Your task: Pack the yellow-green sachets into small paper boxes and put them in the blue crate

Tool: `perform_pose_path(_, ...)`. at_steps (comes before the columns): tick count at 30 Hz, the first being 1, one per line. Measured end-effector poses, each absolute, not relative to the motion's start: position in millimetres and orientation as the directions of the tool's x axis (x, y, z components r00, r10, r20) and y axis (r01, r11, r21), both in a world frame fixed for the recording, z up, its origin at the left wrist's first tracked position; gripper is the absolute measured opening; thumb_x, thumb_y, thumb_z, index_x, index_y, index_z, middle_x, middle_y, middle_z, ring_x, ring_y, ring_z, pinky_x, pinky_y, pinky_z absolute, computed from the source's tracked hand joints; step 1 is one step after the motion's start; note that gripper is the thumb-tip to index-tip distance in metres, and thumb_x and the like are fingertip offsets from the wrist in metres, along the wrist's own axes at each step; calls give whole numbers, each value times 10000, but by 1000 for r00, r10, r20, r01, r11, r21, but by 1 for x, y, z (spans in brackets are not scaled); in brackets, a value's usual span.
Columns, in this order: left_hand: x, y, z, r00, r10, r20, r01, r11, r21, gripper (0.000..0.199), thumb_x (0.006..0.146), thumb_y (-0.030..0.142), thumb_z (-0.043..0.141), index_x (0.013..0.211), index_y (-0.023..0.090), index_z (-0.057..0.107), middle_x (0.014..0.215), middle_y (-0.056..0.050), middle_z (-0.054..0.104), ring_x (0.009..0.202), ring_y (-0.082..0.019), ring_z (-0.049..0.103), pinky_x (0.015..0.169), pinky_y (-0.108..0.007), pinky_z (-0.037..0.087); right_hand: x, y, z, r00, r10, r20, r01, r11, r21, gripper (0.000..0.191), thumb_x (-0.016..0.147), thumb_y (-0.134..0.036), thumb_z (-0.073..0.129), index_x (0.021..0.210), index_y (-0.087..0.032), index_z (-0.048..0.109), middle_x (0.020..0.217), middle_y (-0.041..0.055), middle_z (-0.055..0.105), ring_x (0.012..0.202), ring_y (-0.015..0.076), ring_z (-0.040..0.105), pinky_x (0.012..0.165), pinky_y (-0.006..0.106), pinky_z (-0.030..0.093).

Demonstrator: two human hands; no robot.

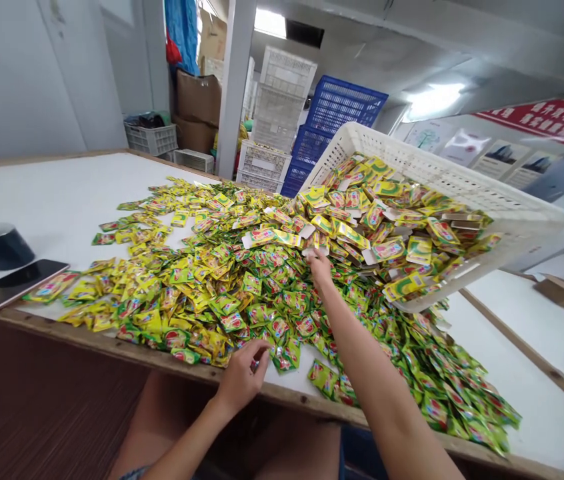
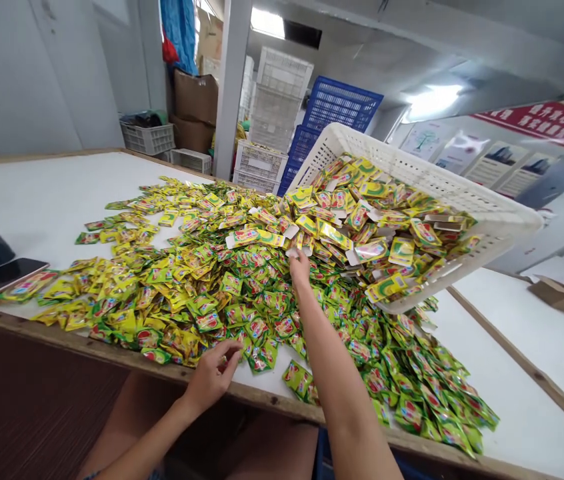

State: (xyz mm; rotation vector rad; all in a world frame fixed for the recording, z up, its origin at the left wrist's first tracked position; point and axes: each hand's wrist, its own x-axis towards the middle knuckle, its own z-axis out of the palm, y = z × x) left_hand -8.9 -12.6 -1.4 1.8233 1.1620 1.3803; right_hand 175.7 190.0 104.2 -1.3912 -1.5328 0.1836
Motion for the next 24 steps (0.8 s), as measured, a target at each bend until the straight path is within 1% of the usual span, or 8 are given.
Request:
perform_pose_path(4,-8,-13,-1,26,884,466,288,-453,844,302,839,196,471,1140,219,477,1056,-85,591,958,-194,578,840,-331,476,192,148,114,195,746,637,695,353,-627,358,879,-327,390,1063,-92,587,1140,132,560,1042,206,480,905,362,342)
perform_pose_path(7,-7,-13,1,-88,844,529,335,-475,813,589,801,226,544,1323,212,269,1329,-135,389,1224,-251,389,1009,-436,339,192,94,126,-119,755,645,765,484,-425,245,864,-322,459,829,-192,665,945,55,650,925,194,527,860,351,327)
perform_pose_path(10,-6,-12,3,-112,839,532,348,-469,812,769,755,270,616,1367,201,156,1395,-151,297,1302,-274,267,1054,-471,252,172,46,137,-525,768,367,708,633,-313,253,863,-294,487,705,-216,668,757,24,659,782,170,547,789,329,326)
perform_pose_path(13,-6,-11,5,58,915,400,270,-400,876,607,771,310,594,1300,213,312,1188,-114,535,1107,-248,510,917,-398,420,142,31,136,-714,688,127,609,701,-372,260,862,-268,492,661,-212,646,671,-2,633,724,143,548,792,308,334)
perform_pose_path(17,-5,-8,3,132,963,235,279,-263,924,391,829,317,493,1202,210,441,913,-54,650,797,-201,629,700,-314,493,106,65,115,-605,767,216,661,634,-402,148,846,-295,502,879,-195,606,871,32,631,840,163,554,802,296,374)
perform_pose_path(19,-3,-6,1,111,969,221,307,-244,920,478,824,292,494,1280,220,370,1040,-72,634,920,-222,615,777,-333,479,89,91,99,-467,834,294,766,548,-336,351,797,-339,562,1107,-180,518,1096,94,567,1014,216,503,855,338,365)
perform_pose_path(22,0,-4,-5,122,965,230,380,-260,888,623,821,245,479,1382,219,210,1283,-112,501,1157,-253,493,928,-387,407,66,118,78,-410,884,226,861,456,-223,731,658,-322,700,1283,-149,362,1241,169,470,1130,303,430,900,421,330)
perform_pose_path(24,1,-2,-11,126,954,271,416,-299,859,660,821,222,469,1402,196,156,1382,-131,384,1258,-256,378,1000,-406,343,56,124,68,-426,888,173,869,455,-195,677,628,-243,720,1231,-144,428,1151,167,543,1080,316,476,898,445,318)
